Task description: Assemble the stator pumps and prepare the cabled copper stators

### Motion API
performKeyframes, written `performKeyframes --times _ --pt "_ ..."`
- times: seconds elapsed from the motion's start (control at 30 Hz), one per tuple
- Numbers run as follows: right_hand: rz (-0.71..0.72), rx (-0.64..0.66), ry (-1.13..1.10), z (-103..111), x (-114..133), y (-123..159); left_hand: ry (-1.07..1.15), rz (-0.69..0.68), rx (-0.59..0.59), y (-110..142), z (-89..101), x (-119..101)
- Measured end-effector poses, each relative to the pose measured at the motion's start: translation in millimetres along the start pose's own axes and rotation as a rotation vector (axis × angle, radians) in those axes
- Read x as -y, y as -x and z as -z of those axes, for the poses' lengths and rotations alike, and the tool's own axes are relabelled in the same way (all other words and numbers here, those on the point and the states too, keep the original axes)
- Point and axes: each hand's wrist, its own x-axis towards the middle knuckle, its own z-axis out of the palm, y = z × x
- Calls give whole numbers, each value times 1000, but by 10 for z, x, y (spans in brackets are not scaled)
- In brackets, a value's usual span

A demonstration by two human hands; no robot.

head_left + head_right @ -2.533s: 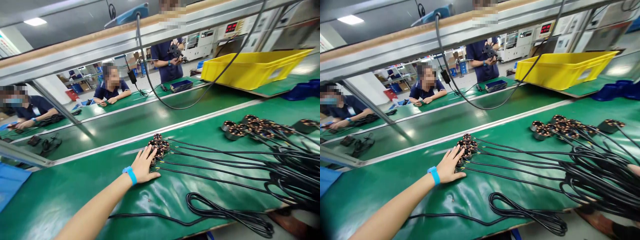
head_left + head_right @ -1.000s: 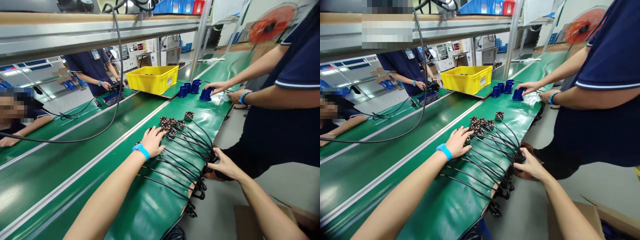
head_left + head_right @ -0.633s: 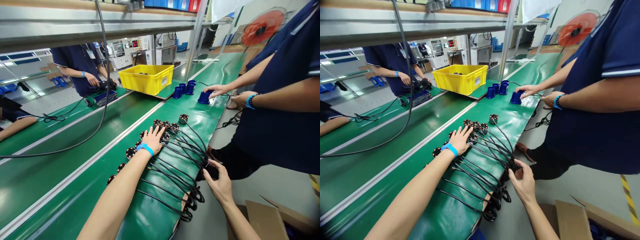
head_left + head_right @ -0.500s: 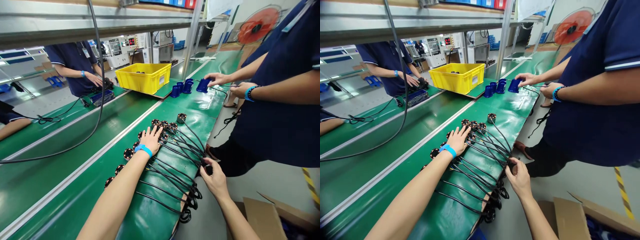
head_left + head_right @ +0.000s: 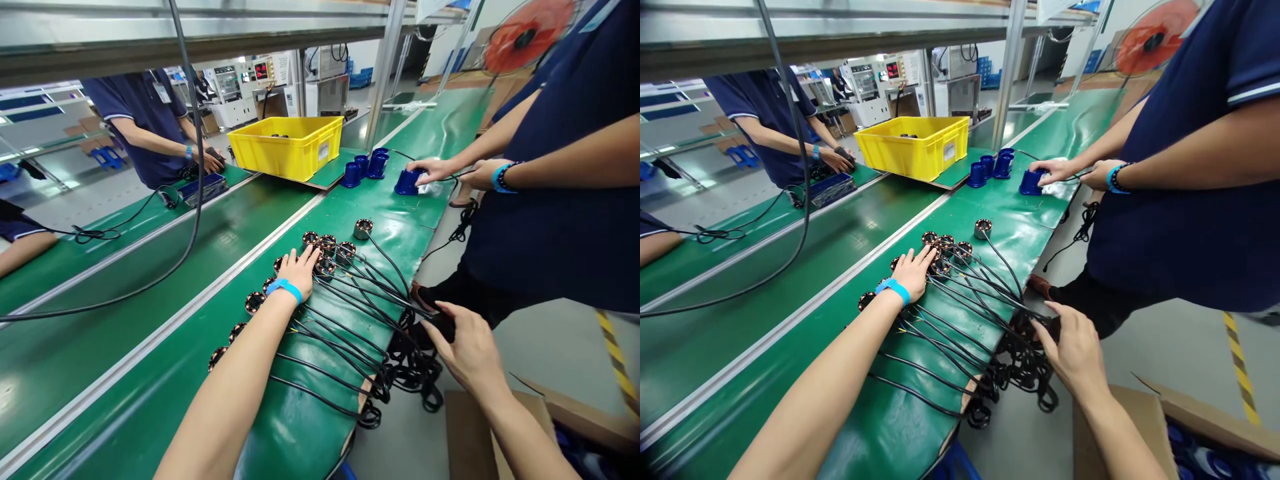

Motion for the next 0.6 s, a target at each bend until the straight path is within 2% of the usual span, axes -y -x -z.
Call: performKeyframes --times 0.07,0.2,0.3,0.37,0.43,0.5,0.57,0.6 --pt "75 4 -55 -38 47 82 19 7 13 1 8 5" --pt "107 131 -231 -287 202 383 13 4 16 0 -1 9" --pt "37 12 -204 -481 250 487 8 4 7 -2 -18 15" --pt "-24 -13 -237 -538 219 455 5 6 2 -3 -25 21" --pt "-48 94 -336 -502 164 356 -4 10 -4 -5 -28 27" --pt "-57 283 -415 -368 124 214 -12 12 -6 -6 -27 31" --pt "-49 419 -377 -158 126 51 -19 7 -3 -5 -19 30" --pt "-38 433 -314 -42 140 -30 -23 5 -1 -3 -14 26"
